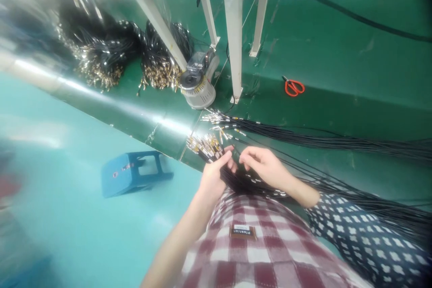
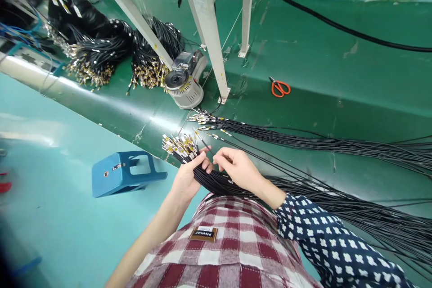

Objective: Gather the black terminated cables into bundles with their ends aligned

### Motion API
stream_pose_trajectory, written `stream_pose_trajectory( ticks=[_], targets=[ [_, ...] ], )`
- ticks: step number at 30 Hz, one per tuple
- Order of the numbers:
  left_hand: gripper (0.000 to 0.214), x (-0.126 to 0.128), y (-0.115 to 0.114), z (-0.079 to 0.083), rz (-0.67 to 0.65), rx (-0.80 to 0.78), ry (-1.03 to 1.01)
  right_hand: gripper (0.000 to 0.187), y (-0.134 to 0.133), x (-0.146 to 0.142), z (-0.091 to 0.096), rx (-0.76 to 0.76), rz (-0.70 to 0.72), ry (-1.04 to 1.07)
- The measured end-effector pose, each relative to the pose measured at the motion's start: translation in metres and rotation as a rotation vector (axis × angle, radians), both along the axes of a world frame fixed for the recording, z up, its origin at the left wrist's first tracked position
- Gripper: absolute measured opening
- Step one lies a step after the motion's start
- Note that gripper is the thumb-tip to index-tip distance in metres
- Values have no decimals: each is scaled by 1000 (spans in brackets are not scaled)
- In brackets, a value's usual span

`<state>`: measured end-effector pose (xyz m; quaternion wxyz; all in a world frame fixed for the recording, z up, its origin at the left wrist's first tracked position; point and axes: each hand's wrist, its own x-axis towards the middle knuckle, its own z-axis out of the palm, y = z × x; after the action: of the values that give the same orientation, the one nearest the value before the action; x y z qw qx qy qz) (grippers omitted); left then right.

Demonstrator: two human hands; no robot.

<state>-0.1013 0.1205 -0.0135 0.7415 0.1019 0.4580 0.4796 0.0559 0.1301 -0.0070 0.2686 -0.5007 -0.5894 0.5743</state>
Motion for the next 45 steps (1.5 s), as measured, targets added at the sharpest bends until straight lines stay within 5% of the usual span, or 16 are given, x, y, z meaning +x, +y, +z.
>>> stream_pose_trajectory(
  ticks=[6,9,12,16,26,30,34,42,45],
  targets=[
    [25,-9,-3,-5,-145,-3,-28,35,9,-6,-12,-151,156,94],
    [24,-15,-4,-9,-105,-57,-8,33,32,6,-44,-88,176,-269],
    [21,-19,-5,-12,-82,-65,-21,14,54,17,-82,61,34,-622],
    [23,-15,-6,-11,-99,12,-70,5,59,23,-106,89,-12,-667],
    [21,-4,7,-8,-24,-24,10,21,26,52,-73,74,-174,-260],
    [35,0,10,-1,-43,-3,20,28,8,58,-48,-57,-32,-35],
    [19,4,9,0,-49,58,27,29,-5,63,-28,-142,138,-8],
    [8,2,5,0,-63,93,50,19,2,17,-7,361,118,-295],
    [10,2,2,-3,12,56,44,25,-13,48,-24,446,211,-466]
  ],
)
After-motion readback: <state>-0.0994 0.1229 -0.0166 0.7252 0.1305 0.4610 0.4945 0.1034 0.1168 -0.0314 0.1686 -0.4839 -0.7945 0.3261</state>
